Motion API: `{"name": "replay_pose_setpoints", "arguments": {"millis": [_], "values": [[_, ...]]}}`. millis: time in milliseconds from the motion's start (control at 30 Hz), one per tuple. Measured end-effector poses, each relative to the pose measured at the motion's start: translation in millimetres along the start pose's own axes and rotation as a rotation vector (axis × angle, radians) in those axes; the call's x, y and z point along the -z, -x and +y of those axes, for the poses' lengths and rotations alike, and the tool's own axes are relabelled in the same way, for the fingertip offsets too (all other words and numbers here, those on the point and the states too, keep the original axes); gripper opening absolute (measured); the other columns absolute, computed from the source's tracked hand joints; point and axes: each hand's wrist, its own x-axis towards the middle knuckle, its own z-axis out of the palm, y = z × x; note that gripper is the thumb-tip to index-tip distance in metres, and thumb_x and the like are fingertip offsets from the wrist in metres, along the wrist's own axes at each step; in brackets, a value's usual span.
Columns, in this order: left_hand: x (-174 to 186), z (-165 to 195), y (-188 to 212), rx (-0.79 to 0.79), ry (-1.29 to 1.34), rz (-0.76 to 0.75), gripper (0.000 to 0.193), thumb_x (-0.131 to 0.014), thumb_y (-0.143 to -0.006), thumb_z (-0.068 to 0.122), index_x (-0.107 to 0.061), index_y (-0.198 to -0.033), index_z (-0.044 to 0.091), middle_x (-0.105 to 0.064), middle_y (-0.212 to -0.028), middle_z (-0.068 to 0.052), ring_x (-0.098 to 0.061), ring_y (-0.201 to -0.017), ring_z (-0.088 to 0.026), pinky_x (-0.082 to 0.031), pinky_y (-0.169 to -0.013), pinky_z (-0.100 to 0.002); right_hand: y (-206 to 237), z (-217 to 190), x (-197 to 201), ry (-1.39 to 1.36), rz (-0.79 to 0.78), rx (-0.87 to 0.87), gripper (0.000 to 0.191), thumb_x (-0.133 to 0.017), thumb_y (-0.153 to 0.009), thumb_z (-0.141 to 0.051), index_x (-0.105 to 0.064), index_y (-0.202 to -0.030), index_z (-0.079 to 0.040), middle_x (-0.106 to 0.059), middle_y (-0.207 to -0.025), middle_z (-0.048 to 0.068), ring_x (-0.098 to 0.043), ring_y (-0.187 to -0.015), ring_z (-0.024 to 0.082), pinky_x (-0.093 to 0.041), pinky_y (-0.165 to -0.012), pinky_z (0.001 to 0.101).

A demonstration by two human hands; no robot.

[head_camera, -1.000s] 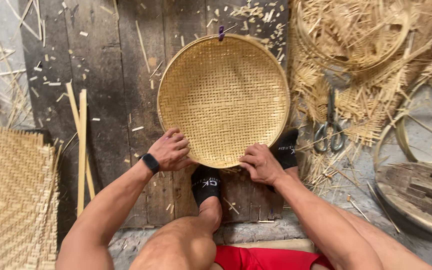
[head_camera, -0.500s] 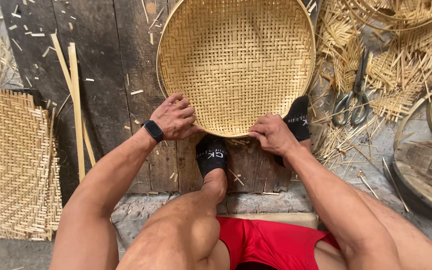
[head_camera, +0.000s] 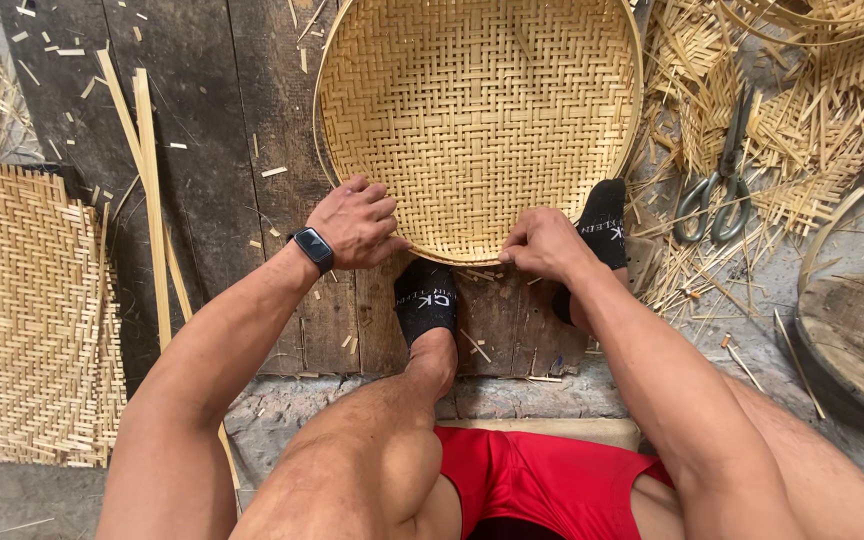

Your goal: The person sits on the floor and fits a woven bamboo mat into a circular bamboo rim, pressing the edge down around the circumference. They flip the piece over, work it inside a heavy round wooden form, trim loose strips, and secure the rim with a clip.

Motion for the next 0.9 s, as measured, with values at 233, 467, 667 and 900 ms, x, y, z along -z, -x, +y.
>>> {"name": "replay_pose_setpoints", "arguments": {"millis": [233,467,667,900], "values": [[-13,-20,-7,-0.005,0.067,-0.1,0.06,-0.064,-0.091,0.065,-0.071,-0.069,0.01,-0.066,-0.078,-0.003,-0.062,-0.082,-0.022,-0.054,-0.075,-0.039,12,-31,-18,0.243,0.274,0.573,0.048,-0.092,-0.057,-0.025,-0.075,-0.099,-0.009,-0.068,-0.091,0.009,-0.062,-0.094,0.029,-0.049,-0.085,0.0443],[-31,-21,10,-0.18,-0.078,0.363,0.048,-0.061,-0.094,0.06,-0.073,-0.094,0.013,-0.068,-0.094,-0.003,-0.064,-0.098,-0.021,-0.05,-0.099,-0.041,3,-29,-47,0.659,0.228,0.575,0.021,-0.074,-0.075,-0.001,-0.064,-0.091,-0.01,-0.06,-0.091,0.003,-0.059,-0.093,0.021,-0.049,-0.085,0.0364],[-27,-23,21,-0.134,-0.052,0.316,0.04,-0.069,-0.093,0.052,-0.07,-0.088,0.012,-0.062,-0.09,-0.004,-0.058,-0.096,-0.022,-0.039,-0.11,-0.047,19,0,21,0.851,0.089,0.542,0.025,-0.074,-0.069,-0.011,-0.069,-0.093,-0.011,-0.064,-0.097,0.002,-0.06,-0.099,0.021,-0.048,-0.088,0.0376],[-32,-1,11,-0.046,0.044,0.326,0.039,-0.072,-0.094,0.046,-0.065,-0.074,0.013,-0.056,-0.083,-0.002,-0.058,-0.096,-0.021,-0.036,-0.103,-0.043,18,-24,-14,0.294,0.258,0.61,0.026,-0.081,-0.081,-0.027,-0.075,-0.098,-0.008,-0.066,-0.092,0.006,-0.06,-0.092,0.027,-0.047,-0.085,0.0418]]}}
